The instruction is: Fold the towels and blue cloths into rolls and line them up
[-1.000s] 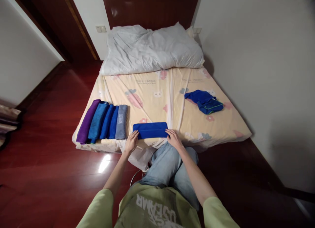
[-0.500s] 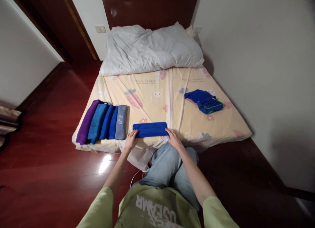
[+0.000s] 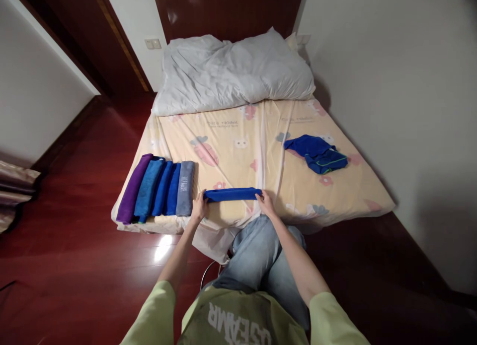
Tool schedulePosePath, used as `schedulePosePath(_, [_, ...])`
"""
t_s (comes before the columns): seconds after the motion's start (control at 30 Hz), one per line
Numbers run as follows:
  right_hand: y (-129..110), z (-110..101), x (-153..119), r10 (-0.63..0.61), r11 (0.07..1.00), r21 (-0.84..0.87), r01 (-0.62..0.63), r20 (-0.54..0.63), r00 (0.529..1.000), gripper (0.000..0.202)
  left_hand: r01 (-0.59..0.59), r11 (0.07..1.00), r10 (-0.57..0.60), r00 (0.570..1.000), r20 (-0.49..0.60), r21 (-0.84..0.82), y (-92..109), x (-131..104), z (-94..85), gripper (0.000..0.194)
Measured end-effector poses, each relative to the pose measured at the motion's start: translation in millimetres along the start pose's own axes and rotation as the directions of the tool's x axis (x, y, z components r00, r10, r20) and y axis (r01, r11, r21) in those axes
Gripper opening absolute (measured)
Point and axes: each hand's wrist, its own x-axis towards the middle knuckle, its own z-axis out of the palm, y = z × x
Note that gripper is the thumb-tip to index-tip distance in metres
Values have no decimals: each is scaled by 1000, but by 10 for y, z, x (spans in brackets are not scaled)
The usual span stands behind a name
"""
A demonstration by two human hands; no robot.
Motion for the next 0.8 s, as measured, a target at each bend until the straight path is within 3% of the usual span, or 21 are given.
schedulePosePath(0.27, [-23, 109, 202, 86, 992, -88, -88, -32, 996, 37, 131, 990, -134, 989, -68, -44, 18, 356, 50, 40])
schedulePosePath(0.47, [-77, 111, 252, 127, 984, -121, -133, -53, 990, 33, 127, 989, -128, 992, 1, 71, -21, 552, 42, 35])
schedulePosePath(0.7, [-165, 96, 211, 146, 978, -142, -151, -45, 988, 32, 138, 973, -141, 990, 5, 184, 35, 487, 62, 34])
schedulePosePath(0.8, [-264, 91, 161, 74, 975, -199, -94, -103, 992, 34, 73, 943, -57, 997, -57, 325, 130, 410, 43, 34])
